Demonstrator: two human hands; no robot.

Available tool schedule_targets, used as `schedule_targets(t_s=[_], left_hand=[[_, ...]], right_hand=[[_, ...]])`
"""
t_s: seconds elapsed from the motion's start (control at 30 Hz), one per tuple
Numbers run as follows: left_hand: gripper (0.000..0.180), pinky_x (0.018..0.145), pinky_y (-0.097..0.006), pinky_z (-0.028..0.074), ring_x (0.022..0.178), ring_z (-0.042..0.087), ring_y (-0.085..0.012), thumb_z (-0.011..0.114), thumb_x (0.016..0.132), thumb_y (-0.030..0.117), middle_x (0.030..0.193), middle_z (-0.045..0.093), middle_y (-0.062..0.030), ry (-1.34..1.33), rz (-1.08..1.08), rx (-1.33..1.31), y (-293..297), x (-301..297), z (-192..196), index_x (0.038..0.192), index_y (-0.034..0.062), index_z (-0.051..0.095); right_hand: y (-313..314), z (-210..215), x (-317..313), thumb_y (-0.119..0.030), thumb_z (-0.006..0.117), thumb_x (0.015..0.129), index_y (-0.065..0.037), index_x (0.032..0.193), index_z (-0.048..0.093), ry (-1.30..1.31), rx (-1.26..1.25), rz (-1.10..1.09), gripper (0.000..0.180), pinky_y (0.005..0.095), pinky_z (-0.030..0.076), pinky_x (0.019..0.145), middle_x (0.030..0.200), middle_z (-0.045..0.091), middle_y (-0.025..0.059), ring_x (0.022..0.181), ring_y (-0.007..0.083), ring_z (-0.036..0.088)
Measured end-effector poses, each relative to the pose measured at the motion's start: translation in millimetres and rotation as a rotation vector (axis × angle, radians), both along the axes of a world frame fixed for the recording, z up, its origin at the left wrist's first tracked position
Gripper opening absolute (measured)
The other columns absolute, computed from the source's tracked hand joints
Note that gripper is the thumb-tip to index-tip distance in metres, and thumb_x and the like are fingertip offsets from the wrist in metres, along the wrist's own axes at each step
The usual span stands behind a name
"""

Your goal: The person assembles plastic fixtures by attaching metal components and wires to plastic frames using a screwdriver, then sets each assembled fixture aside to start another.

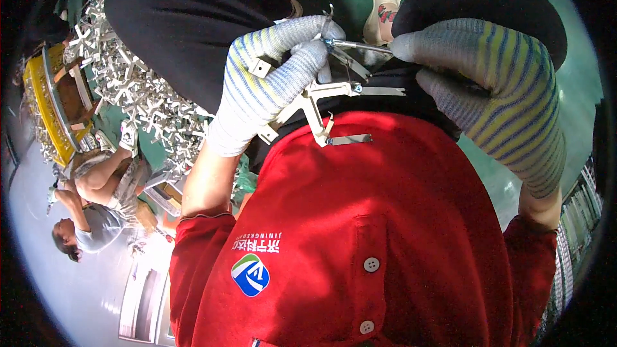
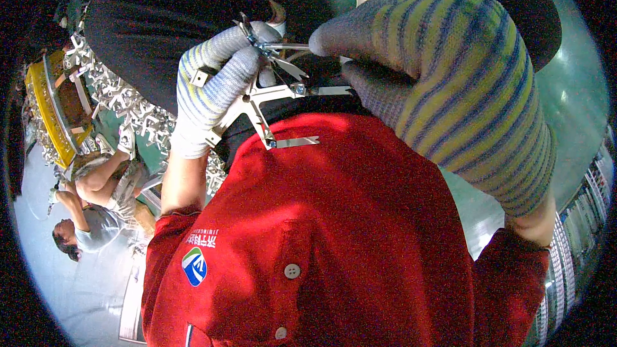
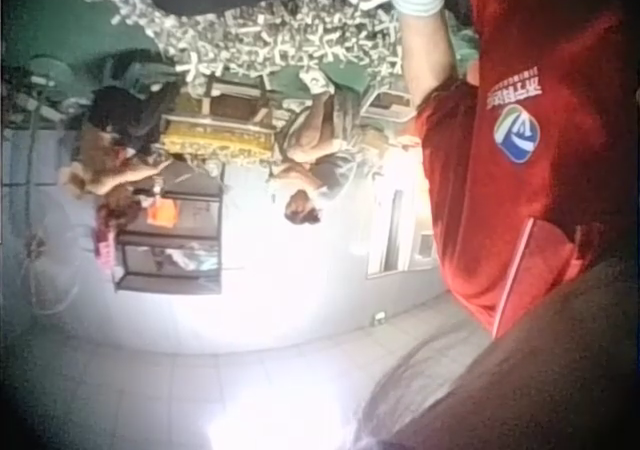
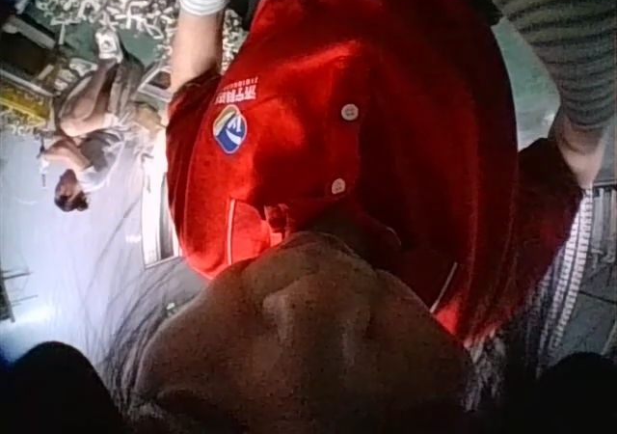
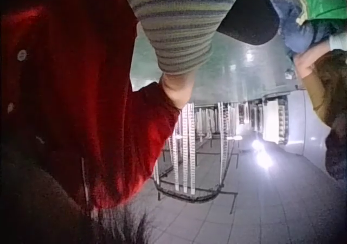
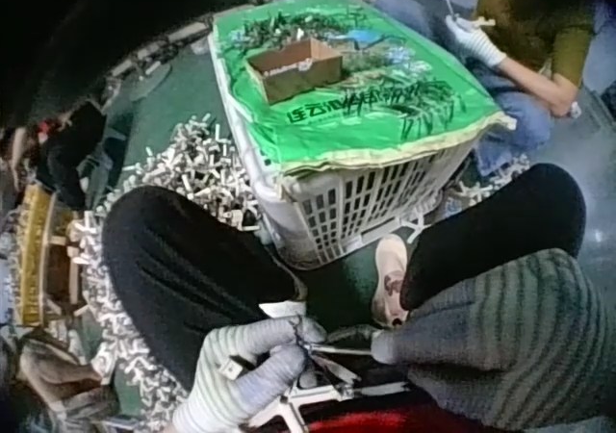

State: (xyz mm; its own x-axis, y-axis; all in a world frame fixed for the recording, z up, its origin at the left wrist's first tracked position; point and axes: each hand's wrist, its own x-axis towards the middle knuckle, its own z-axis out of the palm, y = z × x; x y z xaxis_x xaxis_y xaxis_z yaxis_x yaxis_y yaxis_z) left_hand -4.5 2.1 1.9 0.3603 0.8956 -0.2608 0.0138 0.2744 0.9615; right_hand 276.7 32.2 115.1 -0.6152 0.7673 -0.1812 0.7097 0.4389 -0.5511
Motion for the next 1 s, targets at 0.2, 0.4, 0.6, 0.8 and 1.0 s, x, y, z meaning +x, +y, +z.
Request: schedule_targets(t_s=[0.2,0.4,0.6,0.8,1.0], left_hand=[[0.032,0.073,-0.028,0.057,0.077,0.069,-0.0106,0.076,0.093,0.005,0.092,0.078,-0.0078,0.103,-0.025,0.064,-5.0,-3.0,-8.8,0.124,-0.0031,0.075],[0.031,0.071,-0.029,0.056,0.073,0.069,-0.0124,0.076,0.092,0.006,0.091,0.078,-0.0110,0.202,-0.030,0.320,-4.2,1.3,-12.1,0.121,-0.0028,0.075],[0.028,0.068,-0.029,0.057,0.070,0.071,-0.0167,0.075,0.092,0.003,0.088,0.078,-0.0135,0.276,-0.116,0.300,-4.2,2.4,-3.8,0.119,-0.0026,0.075],[0.028,0.080,-0.032,0.059,0.084,0.076,-0.0191,0.073,0.094,0.006,0.100,0.080,-0.0129,0.262,-0.117,0.263,-6.6,3.2,-6.5,0.121,0.0016,0.076],[0.026,0.070,-0.031,0.059,0.074,0.076,-0.0214,0.074,0.095,0.009,0.093,0.079,-0.0162,0.254,-0.087,0.282,-3.0,5.3,-8.1,0.119,-0.0013,0.076]], right_hand=[[6.0,-2.4,-1.3,-0.003,0.077,0.088,-0.009,0.118,0.078,-0.017,0.013,0.082,0.031,0.0354,0.061,0.090,0.107,0.078,0.0111,0.102,0.0265,0.076],[9.5,-8.8,-2.5,-0.002,0.076,0.089,-0.007,0.117,0.078,0.029,-0.121,0.021,0.029,0.0336,0.062,0.085,0.098,0.078,0.0117,0.093,0.0253,0.078],[28.8,-2.3,-10.9,-0.010,0.073,0.092,-0.001,0.117,0.077,0.080,-0.676,-0.286,0.027,0.0246,0.053,0.063,0.089,0.076,0.0064,0.070,0.0105,0.068],[39.1,-1.1,-12.0,-0.017,0.073,0.089,-0.001,0.119,0.074,0.058,-1.051,-0.455,0.034,0.0209,0.041,0.052,0.084,0.071,0.0037,0.057,0.0043,0.055],[9.8,-26.9,2.4,-0.012,0.080,0.085,-0.002,0.113,0.073,0.035,-0.109,0.038,0.030,0.0350,0.054,0.065,0.091,0.071,0.0083,0.075,0.0212,0.068]])
